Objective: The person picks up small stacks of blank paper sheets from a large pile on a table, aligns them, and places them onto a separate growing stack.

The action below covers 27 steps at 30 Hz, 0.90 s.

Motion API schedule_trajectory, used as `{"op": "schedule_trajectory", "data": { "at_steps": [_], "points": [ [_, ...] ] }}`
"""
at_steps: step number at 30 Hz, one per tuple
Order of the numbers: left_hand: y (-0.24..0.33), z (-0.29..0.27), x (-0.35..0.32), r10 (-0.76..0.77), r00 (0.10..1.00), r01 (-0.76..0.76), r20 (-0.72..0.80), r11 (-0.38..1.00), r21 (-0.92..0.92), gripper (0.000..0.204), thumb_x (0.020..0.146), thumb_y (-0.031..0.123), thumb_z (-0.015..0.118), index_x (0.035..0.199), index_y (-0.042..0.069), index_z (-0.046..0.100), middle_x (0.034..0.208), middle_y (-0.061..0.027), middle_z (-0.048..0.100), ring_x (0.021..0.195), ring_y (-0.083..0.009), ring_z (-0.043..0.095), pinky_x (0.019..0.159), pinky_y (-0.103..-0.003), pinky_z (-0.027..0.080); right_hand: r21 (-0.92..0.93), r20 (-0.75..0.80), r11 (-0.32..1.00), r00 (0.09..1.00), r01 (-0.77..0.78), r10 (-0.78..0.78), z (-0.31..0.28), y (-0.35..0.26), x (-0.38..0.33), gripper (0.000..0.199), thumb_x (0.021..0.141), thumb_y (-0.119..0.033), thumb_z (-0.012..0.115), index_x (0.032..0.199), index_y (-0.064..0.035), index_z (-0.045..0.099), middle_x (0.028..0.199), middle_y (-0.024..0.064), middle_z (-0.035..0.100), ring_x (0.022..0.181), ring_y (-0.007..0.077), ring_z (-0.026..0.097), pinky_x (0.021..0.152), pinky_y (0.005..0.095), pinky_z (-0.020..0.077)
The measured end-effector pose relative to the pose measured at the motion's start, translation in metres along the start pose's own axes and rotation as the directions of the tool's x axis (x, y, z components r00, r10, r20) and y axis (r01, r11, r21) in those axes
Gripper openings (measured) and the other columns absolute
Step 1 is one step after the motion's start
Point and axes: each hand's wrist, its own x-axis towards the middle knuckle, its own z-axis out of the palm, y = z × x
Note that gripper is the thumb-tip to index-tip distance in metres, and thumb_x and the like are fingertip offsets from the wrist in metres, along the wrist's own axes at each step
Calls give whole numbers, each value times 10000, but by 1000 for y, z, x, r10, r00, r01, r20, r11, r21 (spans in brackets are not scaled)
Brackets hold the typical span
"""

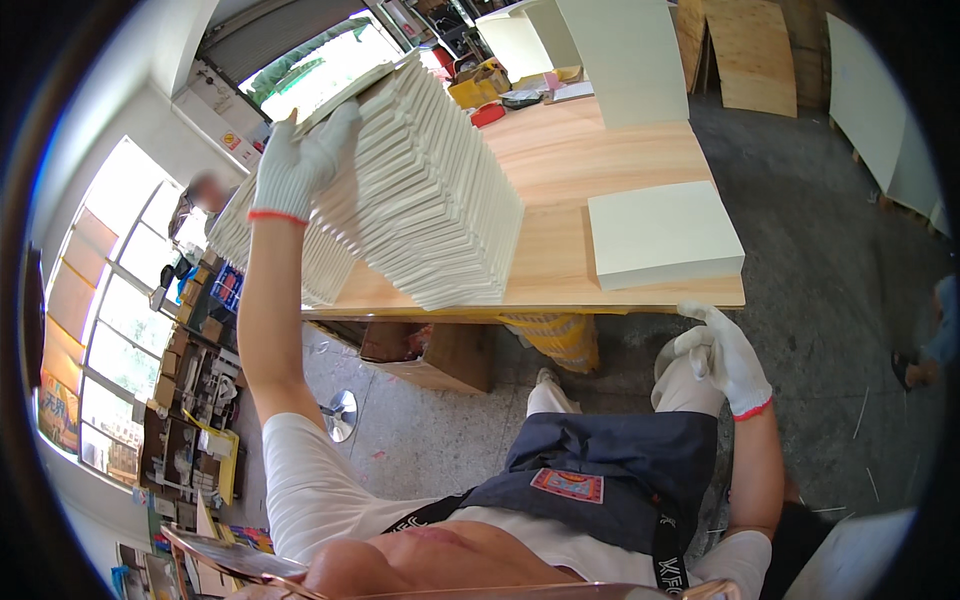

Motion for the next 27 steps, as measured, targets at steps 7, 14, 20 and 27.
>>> {"op": "schedule_trajectory", "data": {
  "at_steps": [7,14,20,27],
  "points": [
    [-129,1,-115,408,818,-492,405,862,125,549,967,184,551,1435,5,325,1465,-273,351,1374,-409,347,1143,-573,307,-90,-187,986,970,140,-155,-21,-15,10,409,1005,-376,475,1204,-38,591,755,63,649,555,85,565,428,209,388],
    [-333,-51,-65,-144,677,-713,722,113,692,358,912,101,566,1266,55,576,1317,-130,572,1279,-292,488,1080,-408,379,-710,-484,702,762,-55,-430,-88,-51,58,360,970,-422,516,1138,-129,642,954,21,662,859,98,587,755,246,464],
    [-462,-65,37,-492,643,-746,587,-229,625,267,854,139,640,1117,151,690,1140,-132,635,1068,-327,563,877,-403,480,-941,-319,77,786,-330,-529,-80,-54,96,577,881,-643,471,953,-96,640,864,161,679,864,350,659,786,436,504],
    [-496,-77,42,-428,635,-749,643,-134,649,233,851,141,648,1075,107,703,1030,-145,665,940,-314,624,836,-391,496,-919,196,-389,790,-58,-581,-83,-83,106,513,902,-590,500,868,-89,603,776,160,631,788,321,639,683,448,479]
  ]
}}
